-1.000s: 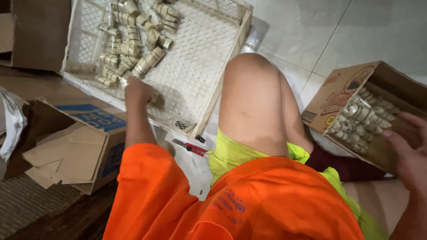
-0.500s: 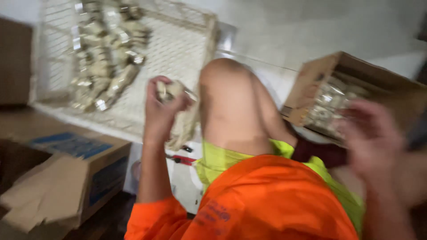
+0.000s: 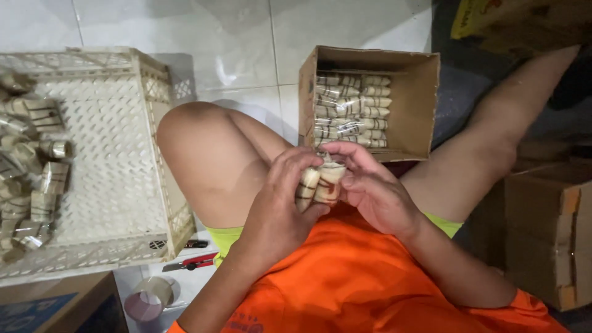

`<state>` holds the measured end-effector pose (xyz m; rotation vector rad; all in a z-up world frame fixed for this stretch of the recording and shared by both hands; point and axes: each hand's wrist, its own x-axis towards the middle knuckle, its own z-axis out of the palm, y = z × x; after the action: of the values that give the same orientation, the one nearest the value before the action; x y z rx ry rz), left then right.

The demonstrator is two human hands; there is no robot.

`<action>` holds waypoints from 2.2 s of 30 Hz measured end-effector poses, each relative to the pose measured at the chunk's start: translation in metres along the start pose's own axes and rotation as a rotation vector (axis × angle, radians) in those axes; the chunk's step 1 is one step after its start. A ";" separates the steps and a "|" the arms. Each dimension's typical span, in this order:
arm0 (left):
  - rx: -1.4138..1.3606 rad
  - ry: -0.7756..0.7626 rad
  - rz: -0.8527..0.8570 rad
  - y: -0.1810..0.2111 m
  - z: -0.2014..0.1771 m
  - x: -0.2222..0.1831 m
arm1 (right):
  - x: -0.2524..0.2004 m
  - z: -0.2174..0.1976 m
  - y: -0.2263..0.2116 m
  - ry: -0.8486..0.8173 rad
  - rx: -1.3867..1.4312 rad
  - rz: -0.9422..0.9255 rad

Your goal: Packing small wrapped items from a crate into cardboard boxes while sitting on the floor.

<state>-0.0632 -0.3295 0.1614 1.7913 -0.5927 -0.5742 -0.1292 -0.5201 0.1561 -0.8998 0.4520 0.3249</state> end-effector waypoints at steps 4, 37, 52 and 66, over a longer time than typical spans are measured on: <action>0.024 0.043 -0.057 0.005 0.005 0.004 | -0.007 -0.002 -0.005 0.005 0.014 -0.019; 0.716 0.089 0.136 -0.056 0.093 0.098 | 0.008 -0.092 -0.009 0.479 -0.410 -0.481; -0.727 -0.119 -0.230 0.003 0.082 0.066 | -0.016 -0.077 -0.016 0.460 -0.448 -0.565; -1.014 0.126 -0.372 0.006 0.086 0.036 | -0.027 -0.034 -0.018 0.622 -0.982 -0.709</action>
<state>-0.0920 -0.4159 0.1400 0.9418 0.1491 -0.8138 -0.1521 -0.5605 0.1634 -2.0652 0.5030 -0.4617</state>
